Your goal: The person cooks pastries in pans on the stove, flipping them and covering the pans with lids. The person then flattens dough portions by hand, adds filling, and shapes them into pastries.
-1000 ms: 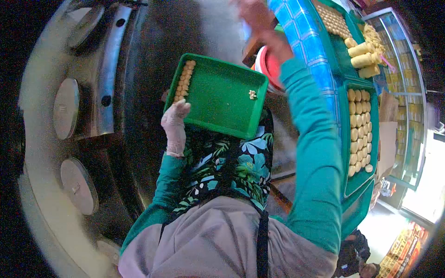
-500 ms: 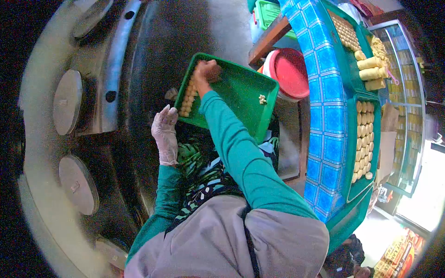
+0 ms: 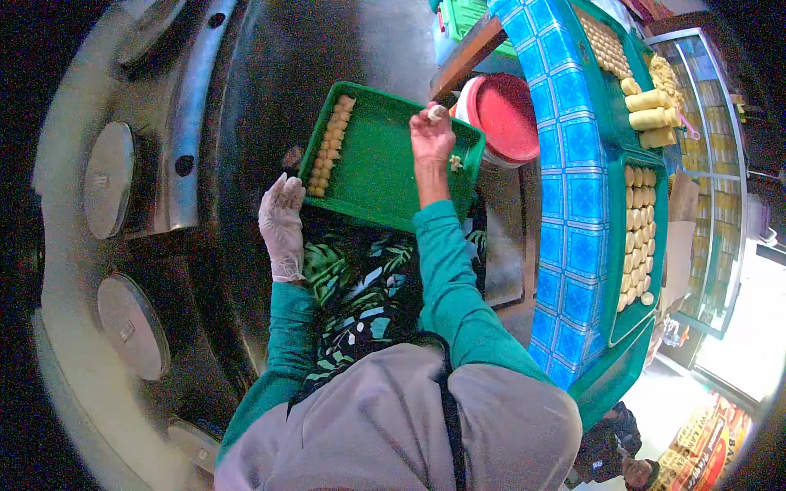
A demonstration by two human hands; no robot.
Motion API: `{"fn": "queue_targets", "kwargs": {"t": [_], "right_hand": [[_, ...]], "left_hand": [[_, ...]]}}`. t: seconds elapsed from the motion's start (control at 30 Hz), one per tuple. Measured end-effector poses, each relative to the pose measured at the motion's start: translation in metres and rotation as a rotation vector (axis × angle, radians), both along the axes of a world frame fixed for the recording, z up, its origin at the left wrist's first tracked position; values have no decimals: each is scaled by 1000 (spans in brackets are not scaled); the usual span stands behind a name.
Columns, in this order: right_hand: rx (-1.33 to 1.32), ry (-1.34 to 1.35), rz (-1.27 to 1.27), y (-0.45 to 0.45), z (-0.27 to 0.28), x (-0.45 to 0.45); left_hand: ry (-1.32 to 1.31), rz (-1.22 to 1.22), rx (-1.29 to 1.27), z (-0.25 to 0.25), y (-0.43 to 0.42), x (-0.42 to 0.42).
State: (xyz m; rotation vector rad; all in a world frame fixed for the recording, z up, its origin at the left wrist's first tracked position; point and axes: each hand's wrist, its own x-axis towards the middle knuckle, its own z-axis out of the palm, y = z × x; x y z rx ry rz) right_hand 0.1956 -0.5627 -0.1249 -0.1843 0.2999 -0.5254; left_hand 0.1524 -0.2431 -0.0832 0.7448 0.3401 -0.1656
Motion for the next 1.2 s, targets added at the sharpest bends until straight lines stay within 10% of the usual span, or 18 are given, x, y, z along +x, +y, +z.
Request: {"fn": "queue_targets", "kwargs": {"t": [0.1, 0.37, 0.5, 0.63, 0.77, 0.93, 1.2], "right_hand": [[-799, 652, 168, 10, -2, -4], [-2308, 707, -117, 29, -33, 25], [-2450, 786, -93, 8, -34, 26], [-1702, 737, 56, -18, 1, -12], [-2357, 793, 78, -21, -14, -47], [-1994, 692, 64, -11, 2, -59], [-2306, 674, 56, 22, -15, -116]], "left_hand": [[-39, -19, 22, -5, -1, 0], [-19, -29, 45, -6, 0, 1], [-40, -33, 49, 0, -2, 0], [-68, -70, 43, -6, 1, -2], [-52, -69, 56, -9, -1, 0], [-48, -40, 60, -9, -2, 1], [-86, -59, 106, -9, -5, -2]]}}
